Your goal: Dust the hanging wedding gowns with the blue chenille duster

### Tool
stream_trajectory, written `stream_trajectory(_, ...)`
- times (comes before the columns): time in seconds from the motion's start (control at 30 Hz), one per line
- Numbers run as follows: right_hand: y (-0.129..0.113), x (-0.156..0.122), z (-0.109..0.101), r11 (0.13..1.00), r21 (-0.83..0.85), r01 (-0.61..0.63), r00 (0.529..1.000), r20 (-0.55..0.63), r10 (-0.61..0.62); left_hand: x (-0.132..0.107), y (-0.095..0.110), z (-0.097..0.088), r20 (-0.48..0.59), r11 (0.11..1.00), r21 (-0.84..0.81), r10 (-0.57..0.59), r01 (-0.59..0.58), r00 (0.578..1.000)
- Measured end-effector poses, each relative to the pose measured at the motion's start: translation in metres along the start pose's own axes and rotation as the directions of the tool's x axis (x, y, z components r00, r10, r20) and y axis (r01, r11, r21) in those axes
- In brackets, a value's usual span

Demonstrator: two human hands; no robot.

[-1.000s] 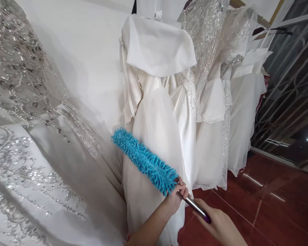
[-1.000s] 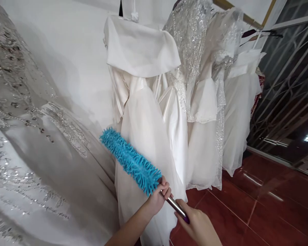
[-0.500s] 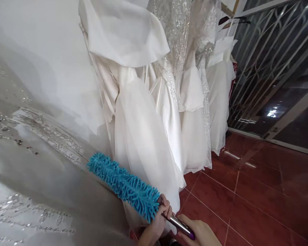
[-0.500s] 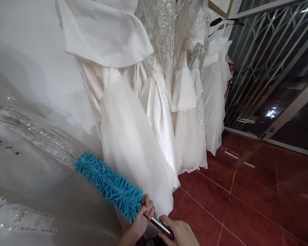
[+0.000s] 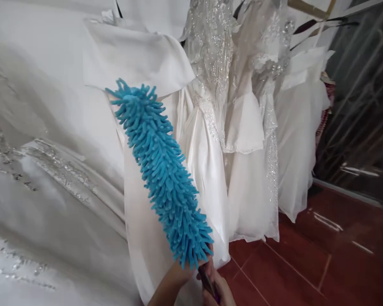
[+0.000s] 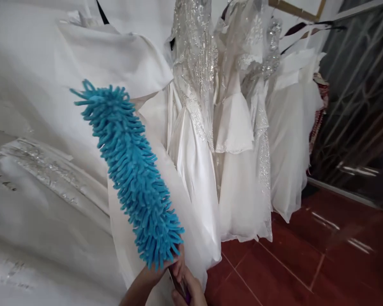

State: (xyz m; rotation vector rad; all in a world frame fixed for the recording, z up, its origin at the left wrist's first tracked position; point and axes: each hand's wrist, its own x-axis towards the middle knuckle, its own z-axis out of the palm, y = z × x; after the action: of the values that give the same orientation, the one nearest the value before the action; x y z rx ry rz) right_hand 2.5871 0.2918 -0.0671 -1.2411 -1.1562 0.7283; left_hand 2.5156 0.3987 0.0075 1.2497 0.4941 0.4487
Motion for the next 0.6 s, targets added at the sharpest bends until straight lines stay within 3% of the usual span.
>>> stream_trajectory(0.17,-0.009,0.028,-0.061,0.962,0.185,-0.201,0.966,0.199,0.164,0.046,0.023,0.047,-0.065,0.989,-0.104,0.102,-0.108,0.993)
stream_trajectory(0.27,-0.017,0.042,-0.089,0.927,0.24,-0.289,0.934,0.281,0.219,0.063,0.037,0.07,-0.142,0.985,-0.139,0.083,-0.103,0.986)
stream_trajectory(0.4,-0.025,0.053,-0.109,0.892,0.291,-0.347,0.894,0.389,0.221,0.073,0.044,0.087,-0.219,0.979,-0.176,0.065,-0.105,0.974)
stream_trajectory(0.6,-0.031,0.064,-0.121,0.84,0.309,-0.447,0.849,0.444,0.288,0.088,0.05,0.091,-0.24,0.972,-0.213,0.045,-0.098,0.97)
